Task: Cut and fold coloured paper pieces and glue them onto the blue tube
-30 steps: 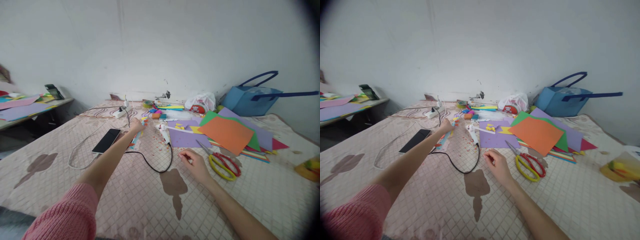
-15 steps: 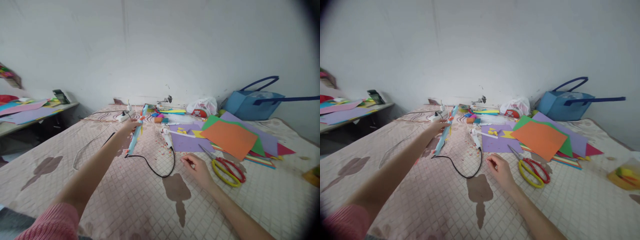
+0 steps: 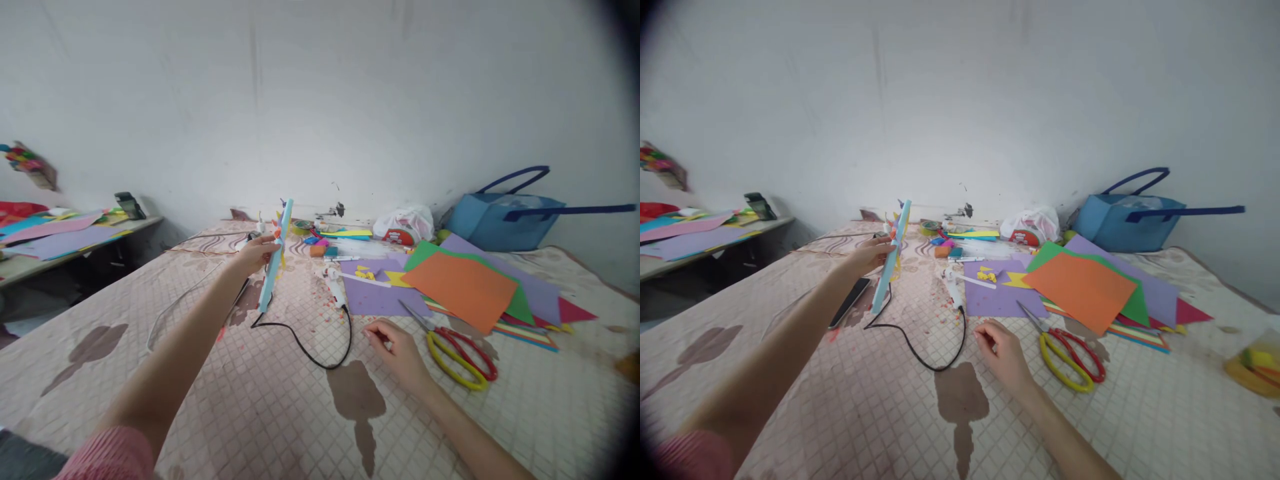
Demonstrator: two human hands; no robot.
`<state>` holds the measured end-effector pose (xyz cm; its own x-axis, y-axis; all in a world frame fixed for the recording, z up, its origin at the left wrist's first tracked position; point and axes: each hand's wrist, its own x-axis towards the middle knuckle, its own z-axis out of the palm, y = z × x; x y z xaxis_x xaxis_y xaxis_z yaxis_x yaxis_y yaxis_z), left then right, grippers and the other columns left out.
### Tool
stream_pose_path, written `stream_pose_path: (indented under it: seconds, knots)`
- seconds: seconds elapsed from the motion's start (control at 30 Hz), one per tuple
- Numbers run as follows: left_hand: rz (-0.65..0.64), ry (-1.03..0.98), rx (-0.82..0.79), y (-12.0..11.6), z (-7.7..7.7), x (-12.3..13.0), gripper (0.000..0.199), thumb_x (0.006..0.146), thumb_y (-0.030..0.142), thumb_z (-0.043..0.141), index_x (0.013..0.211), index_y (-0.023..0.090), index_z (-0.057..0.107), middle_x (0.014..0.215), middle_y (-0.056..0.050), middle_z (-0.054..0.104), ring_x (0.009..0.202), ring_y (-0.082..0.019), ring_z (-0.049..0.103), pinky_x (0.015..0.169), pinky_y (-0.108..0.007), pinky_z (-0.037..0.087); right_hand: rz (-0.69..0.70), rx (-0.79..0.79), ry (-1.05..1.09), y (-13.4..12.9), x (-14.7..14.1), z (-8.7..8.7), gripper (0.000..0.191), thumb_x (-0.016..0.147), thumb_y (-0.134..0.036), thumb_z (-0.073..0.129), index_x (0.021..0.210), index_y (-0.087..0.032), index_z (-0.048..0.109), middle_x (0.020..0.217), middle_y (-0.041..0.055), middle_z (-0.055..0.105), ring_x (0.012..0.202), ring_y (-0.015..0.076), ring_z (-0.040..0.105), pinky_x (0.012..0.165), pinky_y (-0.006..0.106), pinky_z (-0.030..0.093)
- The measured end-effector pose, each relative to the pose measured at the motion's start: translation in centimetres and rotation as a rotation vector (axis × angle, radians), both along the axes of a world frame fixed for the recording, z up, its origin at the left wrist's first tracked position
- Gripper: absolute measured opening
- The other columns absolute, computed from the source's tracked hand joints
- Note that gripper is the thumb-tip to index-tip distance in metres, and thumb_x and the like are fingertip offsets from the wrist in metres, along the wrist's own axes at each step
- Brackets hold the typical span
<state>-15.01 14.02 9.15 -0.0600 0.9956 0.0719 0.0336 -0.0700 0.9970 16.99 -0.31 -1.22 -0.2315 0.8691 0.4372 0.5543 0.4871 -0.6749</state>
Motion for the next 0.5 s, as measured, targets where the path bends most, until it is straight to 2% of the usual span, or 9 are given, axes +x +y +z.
stream_pose_path:
  seconds: [0.2, 0.27, 0.37, 0.43, 0.5]
  knots:
    - [0.195, 0.143, 0.194, -0.4, 0.2, 0.7, 0.058, 0.055, 0.023, 0.075, 0.108, 0.019, 0.050, 0.086, -0.002, 0.065, 0.074, -0.015, 0.062, 0.066, -0.026, 0.046, 0.003, 0.011, 0.001, 0.0, -0.1, 0.0, 0.020, 0.088, -0.026, 0.044, 0.075, -0.019, 0.059, 0.072, 0.0036, 0.060, 0.065, 0.0165, 0.056, 0.060, 0.028, 0.045]
    - [0.272, 0.291, 0.288, -0.7, 0.1, 1.1, 0.061, 0.058, 0.021, 0.074, 0.113, 0.021, 0.048, 0.088, -0.002, 0.064, 0.077, -0.016, 0.061, 0.070, -0.027, 0.045, 0.002, 0.009, 0.002, 0.0, -0.1, -0.1, 0.021, 0.088, -0.026, 0.044, 0.075, -0.019, 0.059, 0.071, 0.0033, 0.060, 0.064, 0.0163, 0.055, 0.059, 0.027, 0.045]
    - [0.370, 0.655, 0.437, -1.1, -0.3, 1.7, 0.058, 0.066, 0.021, 0.067, 0.119, 0.021, 0.045, 0.090, -0.003, 0.065, 0.080, -0.018, 0.060, 0.074, -0.029, 0.044, -0.004, 0.004, 0.008, 0.0, -0.1, -0.2, 0.020, 0.088, -0.026, 0.045, 0.076, -0.019, 0.060, 0.072, 0.0035, 0.061, 0.065, 0.0165, 0.056, 0.059, 0.027, 0.044]
    - [0.380, 0.816, 0.463, -1.3, -0.7, 2.0, 0.058, 0.069, 0.018, 0.063, 0.123, 0.021, 0.043, 0.095, -0.005, 0.065, 0.085, -0.021, 0.060, 0.076, -0.030, 0.044, 0.001, 0.003, 0.011, 0.0, 0.0, -0.3, 0.020, 0.088, -0.025, 0.045, 0.077, -0.019, 0.060, 0.074, 0.0037, 0.061, 0.067, 0.0167, 0.056, 0.060, 0.027, 0.045]
    - [0.358, 0.891, 0.416, -1.4, -1.3, 2.2, 0.060, 0.070, 0.015, 0.061, 0.126, 0.022, 0.041, 0.101, -0.007, 0.063, 0.093, -0.023, 0.059, 0.080, -0.032, 0.043, 0.003, 0.004, 0.008, 0.1, 0.0, -0.3, 0.019, 0.088, -0.025, 0.045, 0.078, -0.019, 0.060, 0.074, 0.0038, 0.061, 0.068, 0.0168, 0.057, 0.061, 0.027, 0.045]
